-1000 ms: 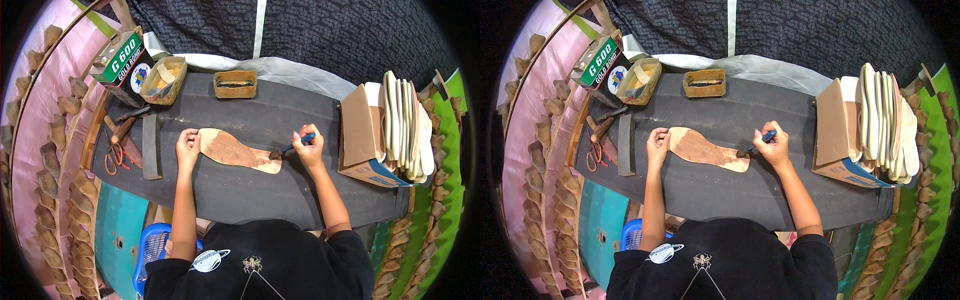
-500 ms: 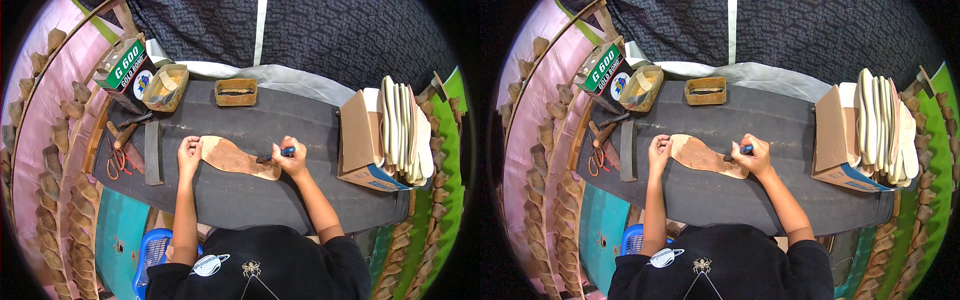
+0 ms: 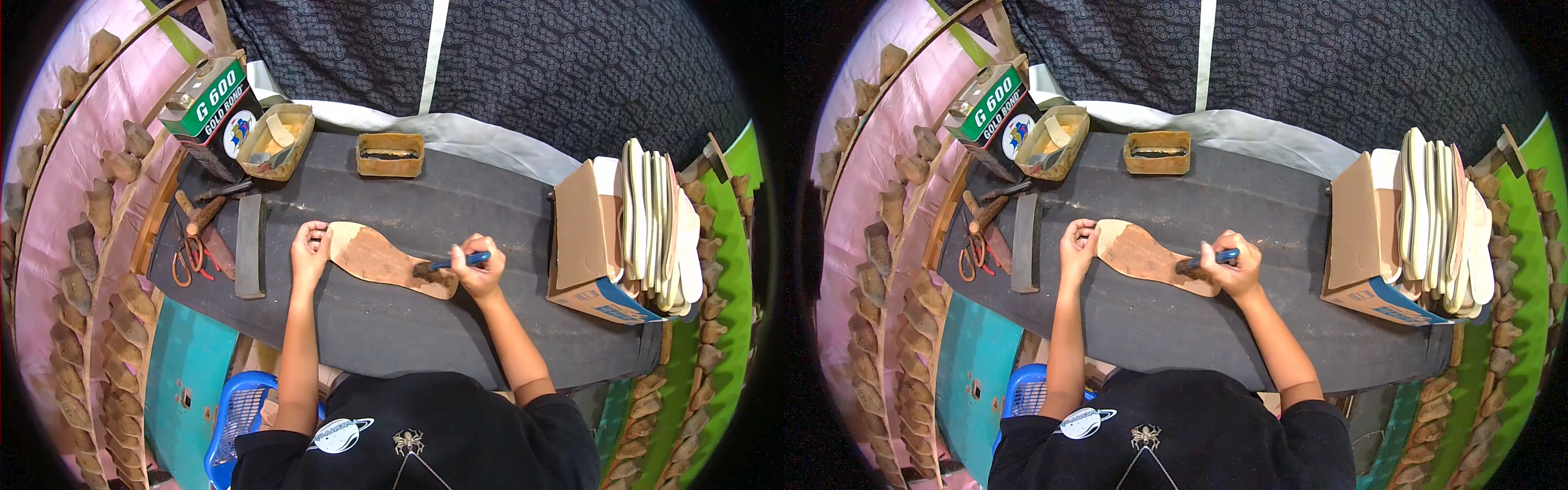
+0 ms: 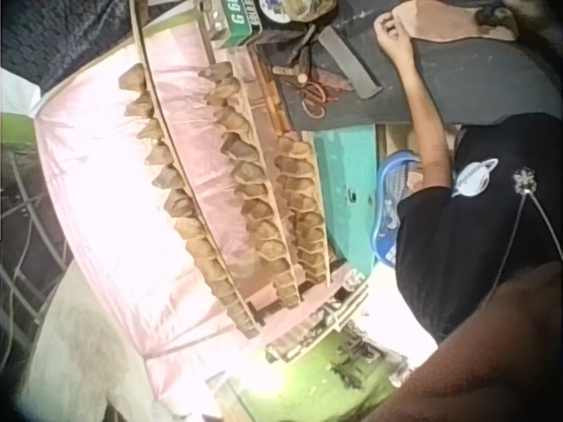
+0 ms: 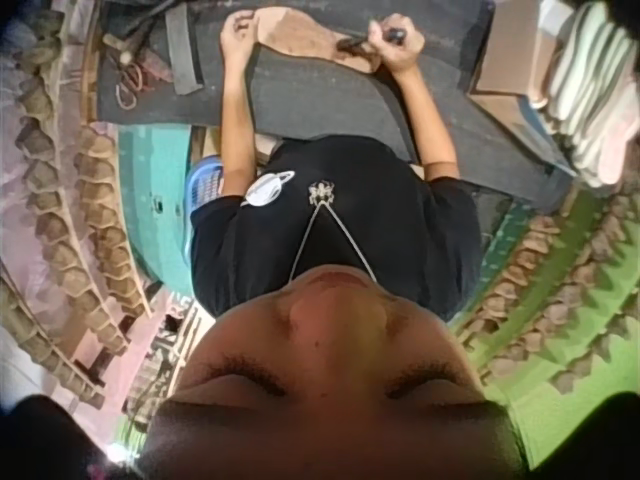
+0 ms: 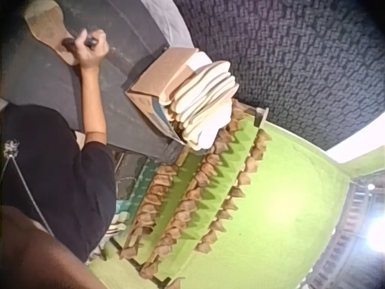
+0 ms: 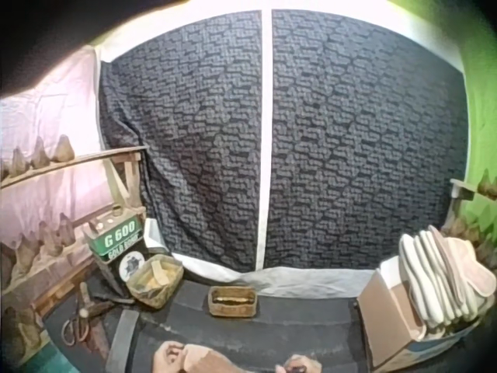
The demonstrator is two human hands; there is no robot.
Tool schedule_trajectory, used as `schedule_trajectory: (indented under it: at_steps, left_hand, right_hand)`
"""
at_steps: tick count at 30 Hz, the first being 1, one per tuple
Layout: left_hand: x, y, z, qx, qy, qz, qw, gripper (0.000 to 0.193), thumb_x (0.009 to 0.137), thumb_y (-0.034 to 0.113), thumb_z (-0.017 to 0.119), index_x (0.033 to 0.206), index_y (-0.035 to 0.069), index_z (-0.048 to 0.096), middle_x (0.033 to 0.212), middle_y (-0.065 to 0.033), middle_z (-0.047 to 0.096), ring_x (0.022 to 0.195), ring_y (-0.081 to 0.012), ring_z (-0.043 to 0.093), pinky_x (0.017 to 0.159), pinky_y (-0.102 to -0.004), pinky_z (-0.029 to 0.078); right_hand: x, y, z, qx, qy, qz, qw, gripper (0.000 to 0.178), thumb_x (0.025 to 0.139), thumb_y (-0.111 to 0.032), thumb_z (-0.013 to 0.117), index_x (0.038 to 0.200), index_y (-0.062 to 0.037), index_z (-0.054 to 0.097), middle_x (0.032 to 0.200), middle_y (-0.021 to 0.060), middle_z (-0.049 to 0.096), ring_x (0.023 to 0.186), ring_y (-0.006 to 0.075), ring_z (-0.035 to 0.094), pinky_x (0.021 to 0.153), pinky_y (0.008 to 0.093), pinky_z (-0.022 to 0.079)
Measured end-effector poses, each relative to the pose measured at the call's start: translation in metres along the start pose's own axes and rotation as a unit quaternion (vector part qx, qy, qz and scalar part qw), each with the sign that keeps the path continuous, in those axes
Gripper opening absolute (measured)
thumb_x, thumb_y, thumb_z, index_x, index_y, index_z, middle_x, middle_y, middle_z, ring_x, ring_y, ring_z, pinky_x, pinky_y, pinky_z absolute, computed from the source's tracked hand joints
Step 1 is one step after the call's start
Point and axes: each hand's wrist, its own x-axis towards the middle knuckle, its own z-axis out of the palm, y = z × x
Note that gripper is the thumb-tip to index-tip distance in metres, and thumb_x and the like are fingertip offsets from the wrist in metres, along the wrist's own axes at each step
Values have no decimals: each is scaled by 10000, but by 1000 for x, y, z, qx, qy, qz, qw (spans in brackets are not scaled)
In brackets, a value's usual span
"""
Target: The person takes shoe soles from a basket and a cardboard box, places them on the workbench, and applies adhesive to the soles using a brush.
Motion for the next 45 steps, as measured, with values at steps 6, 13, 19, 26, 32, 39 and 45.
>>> schedule_trajectory:
  at_steps: [6, 13, 19, 26, 32, 39, 45]
  left_hand:
    - [0, 2, 0, -31, 0, -19, 999, 206, 758, 44, 565, 934, 1, 468, 712, -14, 496, 541, -23, 471, 441, -145, 379]
    - [3, 9, -2, -76, 1, -62, 995, 225, 763, 41, 553, 965, -6, 464, 731, -25, 516, 584, -47, 507, 470, -165, 419]
    - [5, 14, -6, -148, 25, -105, 983, 245, 776, 58, 543, 997, 0, 456, 772, -35, 552, 636, -66, 530, 501, -177, 429]
    - [2, 16, -9, -209, -1, -127, 970, 282, 780, 69, 537, 1040, 31, 437, 846, -30, 551, 741, -84, 528, 606, -209, 436]
    - [4, 16, -11, -314, -49, -138, 938, 386, 763, 35, 519, 1119, 36, 370, 973, -90, 533, 888, -161, 527, 759, -275, 434]
    - [4, 19, -11, -363, -70, -160, 915, 384, 780, 33, 508, 1141, -15, 387, 1040, -97, 519, 916, -137, 528, 767, -232, 438]
    - [2, 23, -7, -331, -122, -191, 916, 325, 794, 104, 514, 1088, -23, 456, 1016, -87, 543, 902, -136, 541, 772, -246, 442]
  right_hand:
    - [-9, 0, -9, -2, -54, -9, 999, 207, 609, 43, 601, 624, -39, 411, 513, 57, 448, 423, 137, 438, 396, 233, 339]
    - [-3, 3, -40, -18, -52, 56, 997, 196, 639, 26, 546, 599, -51, 370, 495, 30, 404, 409, 78, 355, 383, 223, 281]
    - [43, 13, -21, 174, 146, 234, 945, 170, 777, -91, 555, 756, -69, 388, 635, 94, 545, 458, 93, 466, 411, 197, 380]
    - [113, 56, 35, 157, 132, 99, 974, 140, 777, -80, 564, 783, -55, 427, 676, 51, 544, 534, 76, 514, 431, 189, 398]
    - [143, 104, 67, -35, 12, 99, 994, 235, 738, -208, 606, 697, -40, 447, 495, 7, 433, 465, 49, 380, 411, 225, 321]
    - [138, 118, 77, -113, -57, 67, 990, 249, 739, -223, 605, 710, -30, 450, 487, 26, 437, 441, 70, 380, 406, 244, 326]
    - [141, 126, 55, 21, 92, 95, 991, 218, 764, -176, 596, 698, -52, 430, 548, -13, 450, 452, 44, 365, 397, 205, 301]
